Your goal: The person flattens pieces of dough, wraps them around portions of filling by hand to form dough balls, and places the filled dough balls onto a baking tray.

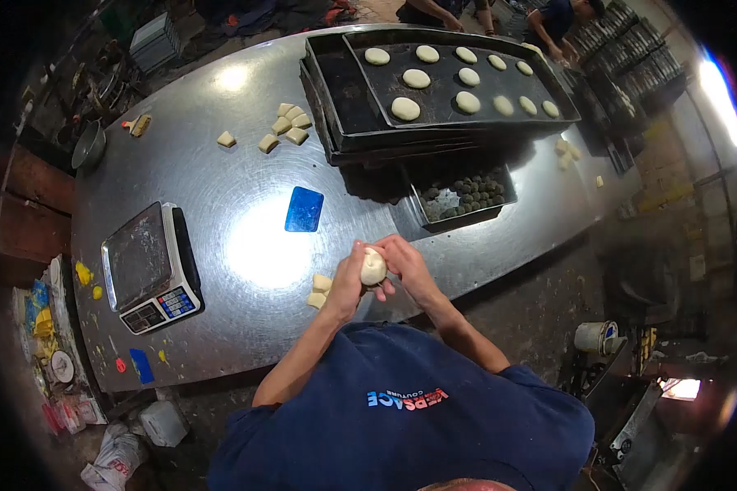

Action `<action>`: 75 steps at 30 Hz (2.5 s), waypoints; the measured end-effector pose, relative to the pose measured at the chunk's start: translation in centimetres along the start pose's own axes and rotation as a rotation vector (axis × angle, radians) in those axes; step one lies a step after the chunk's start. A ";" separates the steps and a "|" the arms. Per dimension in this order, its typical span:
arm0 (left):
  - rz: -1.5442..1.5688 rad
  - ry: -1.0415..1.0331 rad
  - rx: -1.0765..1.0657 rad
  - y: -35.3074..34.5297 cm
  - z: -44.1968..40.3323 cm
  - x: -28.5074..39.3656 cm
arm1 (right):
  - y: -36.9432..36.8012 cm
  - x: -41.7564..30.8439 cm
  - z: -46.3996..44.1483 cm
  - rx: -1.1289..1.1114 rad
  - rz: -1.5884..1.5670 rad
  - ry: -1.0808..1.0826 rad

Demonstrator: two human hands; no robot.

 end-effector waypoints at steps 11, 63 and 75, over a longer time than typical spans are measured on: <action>-1.134 -0.351 -0.178 -1.3 0.8 2.7 | -0.4 1.3 0.8 -0.150 -0.116 -0.084; -1.352 -0.179 0.217 17.5 1.0 -9.9 | 6.3 14.3 -3.5 0.277 1.579 0.356; -1.714 0.149 0.144 18.2 0.5 -8.8 | 11.0 14.4 3.2 0.100 1.310 0.084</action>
Point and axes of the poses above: each hand's wrist, its own z-axis away from the middle knuckle, its own y-axis out of the back of the hand, x = y × z, the point moved 8 cm from there along -z, towards the middle knuckle, and after that the axes turned 3 degrees about -z, right-handed, at the moved point
